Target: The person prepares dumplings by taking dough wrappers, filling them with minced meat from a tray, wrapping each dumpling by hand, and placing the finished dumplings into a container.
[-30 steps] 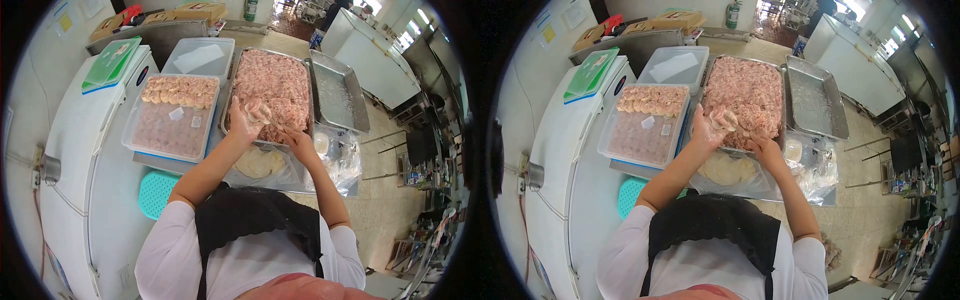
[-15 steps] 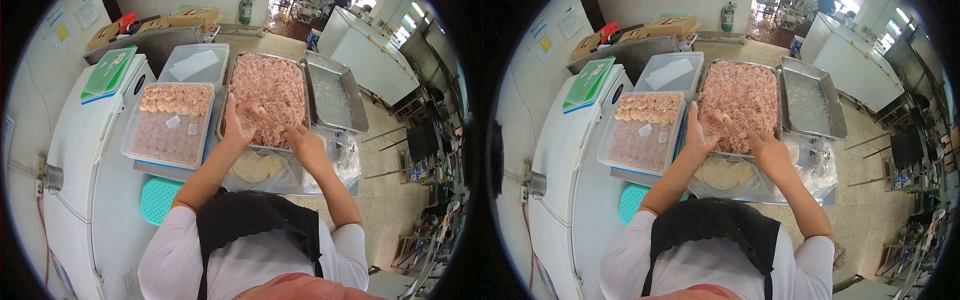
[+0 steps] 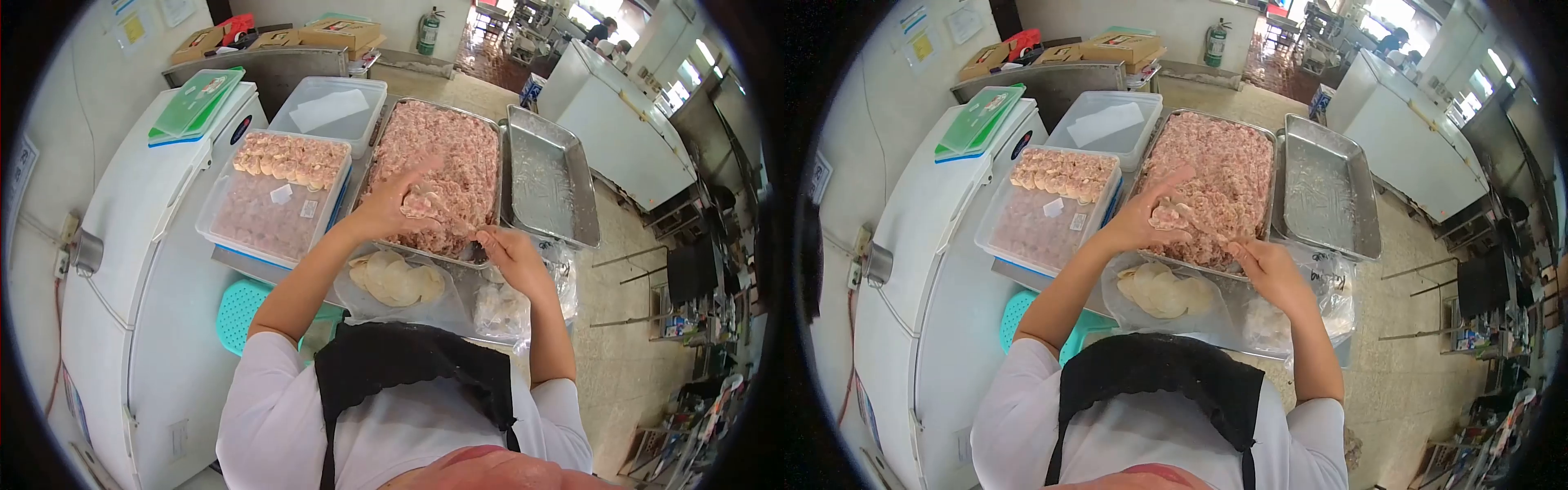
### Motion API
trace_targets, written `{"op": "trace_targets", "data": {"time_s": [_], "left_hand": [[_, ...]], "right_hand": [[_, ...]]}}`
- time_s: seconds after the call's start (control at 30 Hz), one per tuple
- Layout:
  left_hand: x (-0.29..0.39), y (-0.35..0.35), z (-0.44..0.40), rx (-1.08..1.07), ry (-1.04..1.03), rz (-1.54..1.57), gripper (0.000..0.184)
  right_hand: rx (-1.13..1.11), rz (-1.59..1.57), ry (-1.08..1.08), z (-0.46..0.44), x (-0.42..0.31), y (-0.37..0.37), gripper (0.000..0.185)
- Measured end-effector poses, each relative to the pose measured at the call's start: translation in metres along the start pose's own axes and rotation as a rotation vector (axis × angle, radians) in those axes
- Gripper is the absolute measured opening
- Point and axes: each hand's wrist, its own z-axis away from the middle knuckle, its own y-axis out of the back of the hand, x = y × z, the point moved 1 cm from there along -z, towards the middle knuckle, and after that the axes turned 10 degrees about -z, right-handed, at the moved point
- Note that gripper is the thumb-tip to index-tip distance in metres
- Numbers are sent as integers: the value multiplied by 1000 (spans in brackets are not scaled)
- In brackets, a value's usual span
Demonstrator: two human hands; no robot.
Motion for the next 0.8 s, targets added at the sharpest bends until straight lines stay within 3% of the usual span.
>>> {"op": "trace_targets", "data": {"time_s": [0.17, 0.27, 0.37, 0.47, 0.57, 0.67, 0.73, 0.8], "left_hand": [[-6, -6, -4, -309, -10, 77, 39], [-18, -23, 6, -238, -37, -78, 32], [-19, -33, 9, -290, 254, -167, 31], [-92, -61, 29, -71, 392, -194, 33], [-121, -72, 38, 16, 243, -378, 35], [-74, -66, 29, -54, 352, -375, 36], [-59, -60, 30, -69, 478, -197, 41], [-40, -53, 29, -43, 407, -118, 47]], "right_hand": [[-43, -5, 204, 1, 17, -5, 31], [-168, 89, 184, -9, 58, 0, 29], [-141, 150, 210, -22, 76, 20, 26], [87, 490, 89, -11, 52, 20, 25], [123, 348, 374, -4, 82, -11, 24], [6, 615, 32, -14, 122, -14, 25], [27, 473, 33, -6, 139, 1, 25], [34, 425, 31, 6, 134, 16, 26]]}}
